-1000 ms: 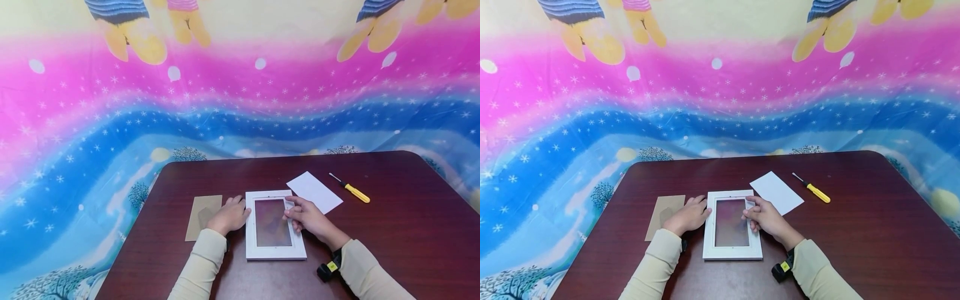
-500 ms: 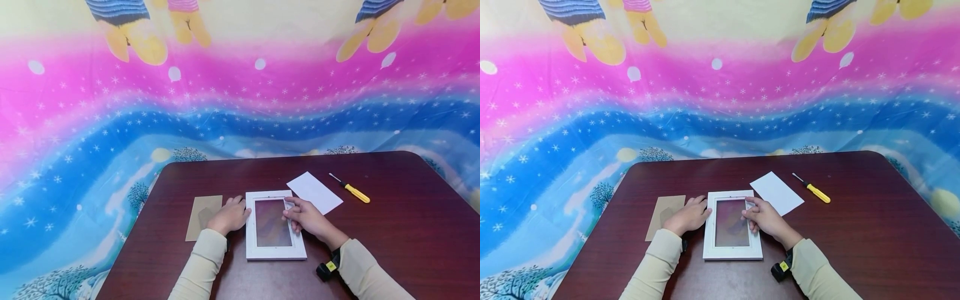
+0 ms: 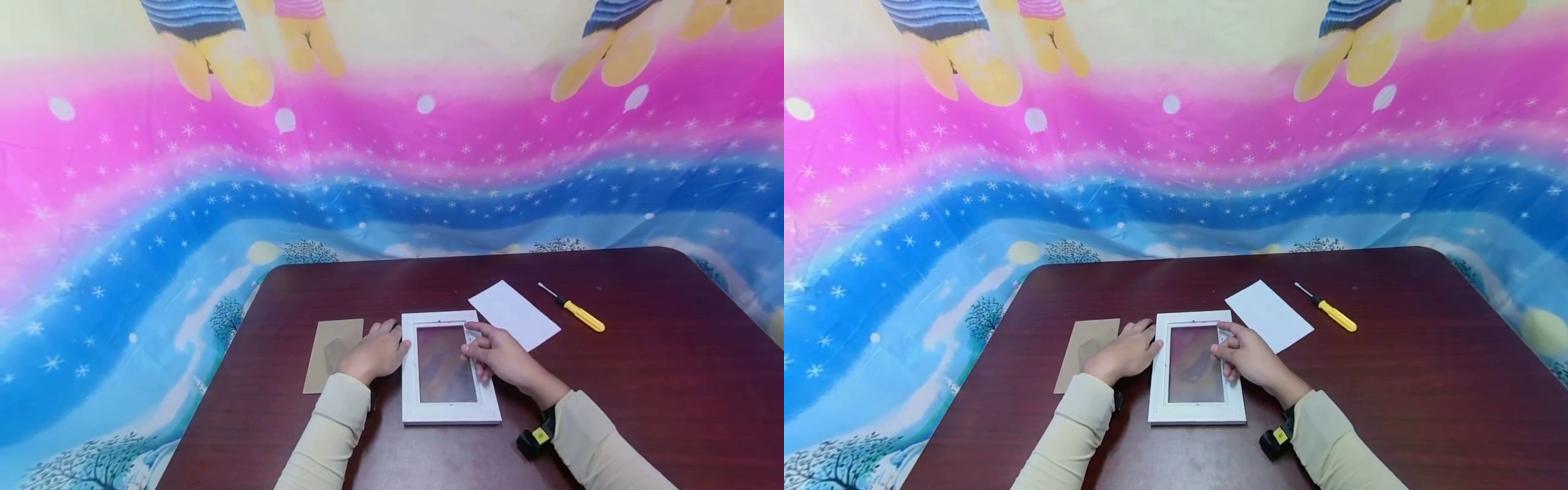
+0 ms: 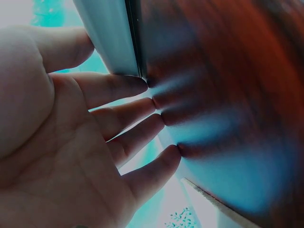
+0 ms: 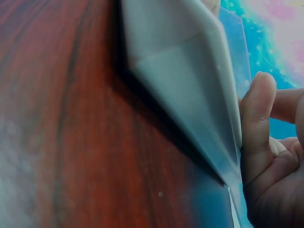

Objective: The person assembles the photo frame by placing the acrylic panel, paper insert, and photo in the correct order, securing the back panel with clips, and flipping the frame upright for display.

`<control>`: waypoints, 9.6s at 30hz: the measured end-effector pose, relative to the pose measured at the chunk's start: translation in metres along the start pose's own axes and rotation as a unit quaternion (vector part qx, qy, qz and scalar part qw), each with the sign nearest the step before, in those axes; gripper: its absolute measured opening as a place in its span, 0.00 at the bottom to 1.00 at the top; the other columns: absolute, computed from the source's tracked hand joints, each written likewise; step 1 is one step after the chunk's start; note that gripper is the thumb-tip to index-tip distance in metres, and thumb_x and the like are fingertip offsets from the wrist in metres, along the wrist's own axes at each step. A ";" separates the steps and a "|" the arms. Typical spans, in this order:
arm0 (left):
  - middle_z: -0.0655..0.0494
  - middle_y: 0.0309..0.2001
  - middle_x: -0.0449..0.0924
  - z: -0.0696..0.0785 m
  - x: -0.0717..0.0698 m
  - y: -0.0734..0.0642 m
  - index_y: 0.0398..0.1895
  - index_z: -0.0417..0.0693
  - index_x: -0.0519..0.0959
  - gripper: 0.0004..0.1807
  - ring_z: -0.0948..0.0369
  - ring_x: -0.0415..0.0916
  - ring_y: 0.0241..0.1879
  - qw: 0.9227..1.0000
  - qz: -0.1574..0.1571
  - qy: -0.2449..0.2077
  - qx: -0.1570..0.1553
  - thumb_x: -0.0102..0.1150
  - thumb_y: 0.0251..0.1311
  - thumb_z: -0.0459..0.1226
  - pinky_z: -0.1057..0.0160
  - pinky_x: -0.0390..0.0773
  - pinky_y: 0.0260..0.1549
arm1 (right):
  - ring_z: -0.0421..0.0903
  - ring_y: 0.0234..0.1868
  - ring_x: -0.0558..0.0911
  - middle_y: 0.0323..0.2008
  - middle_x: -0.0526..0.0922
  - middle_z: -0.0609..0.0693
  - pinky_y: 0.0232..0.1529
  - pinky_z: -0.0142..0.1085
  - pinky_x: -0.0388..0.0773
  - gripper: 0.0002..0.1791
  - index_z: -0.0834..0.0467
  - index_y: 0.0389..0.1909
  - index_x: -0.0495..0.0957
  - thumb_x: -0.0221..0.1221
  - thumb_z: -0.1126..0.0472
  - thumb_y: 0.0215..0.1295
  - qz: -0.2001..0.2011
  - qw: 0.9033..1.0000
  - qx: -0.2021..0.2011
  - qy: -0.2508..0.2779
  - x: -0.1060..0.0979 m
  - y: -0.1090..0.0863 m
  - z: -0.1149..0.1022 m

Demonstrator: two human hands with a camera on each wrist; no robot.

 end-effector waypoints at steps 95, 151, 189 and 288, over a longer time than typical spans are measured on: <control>0.43 0.72 0.56 -0.004 0.000 0.010 0.70 0.36 0.64 0.30 0.46 0.52 0.71 1.000 -0.013 0.015 0.001 0.37 0.76 0.49 0.53 0.58 0.67 | 0.41 0.21 0.73 0.20 0.74 0.44 0.26 0.36 0.70 0.37 0.69 0.65 0.68 0.69 0.56 0.58 0.093 0.945 -0.027 -0.311 -0.001 0.005 -0.014; 0.44 0.73 0.56 -0.005 0.002 0.009 0.71 0.38 0.63 0.31 0.47 0.52 0.71 1.000 -0.014 0.015 -0.006 0.38 0.76 0.50 0.53 0.58 0.67 | 0.42 0.16 0.69 0.14 0.70 0.44 0.19 0.35 0.65 0.37 0.70 0.64 0.69 0.69 0.56 0.58 0.087 0.934 -0.025 -0.346 0.002 0.004 -0.015; 0.46 0.52 0.79 -0.013 -0.002 0.015 0.64 0.38 0.72 0.26 0.55 0.76 0.52 0.992 0.008 -0.124 0.011 0.55 0.70 0.46 0.54 0.74 0.53 | 0.44 0.15 0.72 0.17 0.73 0.46 0.22 0.39 0.71 0.35 0.68 0.67 0.65 0.63 0.54 0.65 0.097 0.932 -0.014 -0.348 -0.050 -0.012 -0.005; 0.44 0.27 0.81 -0.030 0.033 0.016 0.77 0.46 0.50 0.41 0.59 0.74 0.16 0.858 -0.065 -0.508 0.030 0.60 0.66 0.35 0.65 0.77 0.16 | 0.78 0.55 0.59 0.56 0.61 0.78 0.47 0.71 0.57 0.70 0.74 0.68 0.54 0.79 0.38 0.29 0.107 0.868 0.153 -0.461 -0.107 -0.016 0.010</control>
Point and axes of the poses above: each hand's wrist, its own y-axis towards the middle knuckle, its own x-axis out of the palm, z = x × y, the point moved 8 cm from there along y, towards the middle knuckle
